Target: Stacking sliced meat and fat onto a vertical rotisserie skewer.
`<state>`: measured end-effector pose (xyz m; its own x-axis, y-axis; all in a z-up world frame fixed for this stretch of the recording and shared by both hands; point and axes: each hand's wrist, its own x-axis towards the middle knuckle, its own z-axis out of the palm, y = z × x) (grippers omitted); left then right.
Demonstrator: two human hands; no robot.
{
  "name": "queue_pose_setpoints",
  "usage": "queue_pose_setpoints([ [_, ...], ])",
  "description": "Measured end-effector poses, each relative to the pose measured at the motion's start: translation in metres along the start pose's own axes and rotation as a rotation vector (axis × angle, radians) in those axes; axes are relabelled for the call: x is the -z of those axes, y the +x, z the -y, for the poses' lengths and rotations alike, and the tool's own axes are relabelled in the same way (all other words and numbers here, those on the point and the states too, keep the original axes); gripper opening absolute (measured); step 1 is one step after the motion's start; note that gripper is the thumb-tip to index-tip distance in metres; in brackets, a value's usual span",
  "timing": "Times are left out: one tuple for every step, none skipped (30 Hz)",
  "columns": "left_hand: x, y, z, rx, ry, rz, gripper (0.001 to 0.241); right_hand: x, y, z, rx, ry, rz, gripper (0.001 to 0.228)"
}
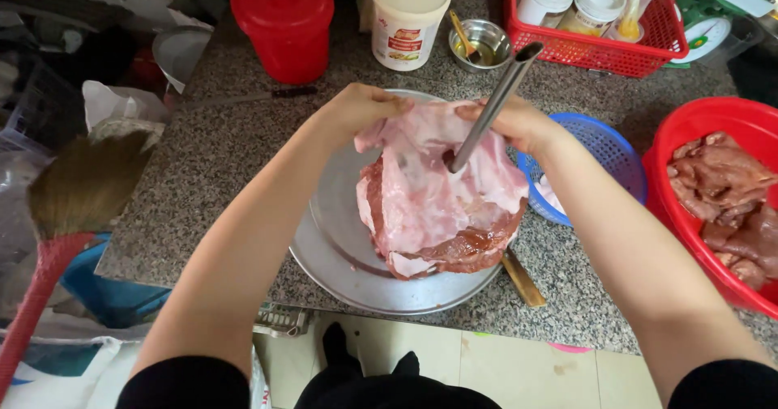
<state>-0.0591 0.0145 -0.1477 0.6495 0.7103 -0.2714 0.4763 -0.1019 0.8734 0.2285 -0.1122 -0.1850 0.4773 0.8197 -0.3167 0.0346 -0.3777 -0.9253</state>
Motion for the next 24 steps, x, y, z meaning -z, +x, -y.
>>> queue_pose_setpoints([
  [-0.003,0.017,0.014,0.002,-0.004,0.002,0.049,0.0,-0.003,-0.002,-0.004,-0.003,-0.001,0.063],
  [-0.007,0.034,0.028,0.016,0.052,-0.012,0.05,0.0,-0.007,-0.004,-0.033,-0.072,-0.031,0.061],
  [-0.011,0.05,0.043,0.03,0.108,-0.027,0.052,0.001,-0.011,-0.007,-0.062,-0.141,-0.06,0.061],
  [-0.013,0.073,0.066,0.032,0.106,-0.023,0.052,0.004,-0.017,-0.008,-0.067,-0.142,-0.062,0.061],
  [-0.016,0.096,0.09,0.064,0.176,-0.069,0.05,0.008,-0.023,-0.009,-0.087,-0.142,-0.063,0.057],
  [-0.018,0.118,0.113,0.095,0.248,-0.117,0.049,0.012,-0.028,-0.01,-0.104,-0.14,-0.064,0.054],
  [-0.018,0.126,0.135,0.095,0.247,-0.114,0.049,0.021,-0.023,-0.022,-0.106,-0.141,-0.066,0.054],
  [-0.018,0.133,0.158,0.089,0.02,-0.172,0.033,0.03,-0.018,-0.034,-0.126,-0.13,-0.074,0.049],
  [-0.019,0.139,0.18,0.082,-0.207,-0.229,0.021,0.039,-0.014,-0.046,-0.146,-0.118,-0.082,0.044],
  [-0.02,0.121,0.188,0.08,-0.206,-0.228,0.021,0.041,-0.024,-0.046,-0.146,-0.117,-0.084,0.044],
  [-0.021,0.103,0.196,-0.054,-0.049,-0.304,0.026,0.043,-0.034,-0.046,-0.18,-0.058,-0.097,0.049],
  [-0.022,0.085,0.204,-0.189,0.109,-0.38,0.033,0.044,-0.044,-0.046,-0.214,0.002,-0.108,0.054],
  [-0.021,0.032,0.169,-0.19,0.11,-0.38,0.033,0.049,-0.05,-0.049,-0.213,0.002,-0.109,0.054],
  [-0.026,-0.017,0.131,-0.246,0.027,-0.404,0.029,0.054,-0.057,-0.053,-0.25,0.056,-0.104,0.061],
  [-0.034,-0.066,0.091,-0.3,-0.056,-0.427,0.024,0.058,-0.063,-0.057,-0.288,0.109,-0.099,0.067],
  [-0.041,-0.095,0.076,-0.3,-0.053,-0.426,0.024,0.059,-0.077,-0.052,-0.289,0.113,-0.099,0.067],
  [-0.048,-0.124,0.06,-0.297,0.043,-0.391,0.029,0.059,-0.091,-0.048,-0.276,0.147,0.009,0.053],
  [-0.056,-0.154,0.045,-0.292,0.138,-0.357,0.034,0.06,-0.106,-0.043,-0.263,0.181,0.118,0.04],
  [-0.072,-0.156,0.053,-0.29,0.14,-0.356,0.034,0.054,-0.115,-0.035,-0.264,0.183,0.119,0.04],
  [-0.087,-0.158,0.061,-0.267,0.169,-0.345,0.045,0.048,-0.124,-0.026,-0.206,0.195,0.115,0.036],
  [-0.103,-0.16,0.069,-0.244,0.198,-0.334,0.057,0.043,-0.134,-0.018,-0.147,0.206,0.11,0.036],
  [-0.105,-0.162,0.06,-0.241,0.2,-0.333,0.057,0.041,-0.134,-0.021,-0.15,0.208,0.112,0.036],
  [-0.106,-0.163,0.052,-0.287,0.226,-0.394,0.064,0.039,-0.134,-0.023,-0.108,0.217,0.069,0.043],
  [-0.108,-0.163,0.042,-0.336,0.252,-0.454,0.07,0.039,-0.134,-0.025,-0.063,0.226,0.023,0.051],
])
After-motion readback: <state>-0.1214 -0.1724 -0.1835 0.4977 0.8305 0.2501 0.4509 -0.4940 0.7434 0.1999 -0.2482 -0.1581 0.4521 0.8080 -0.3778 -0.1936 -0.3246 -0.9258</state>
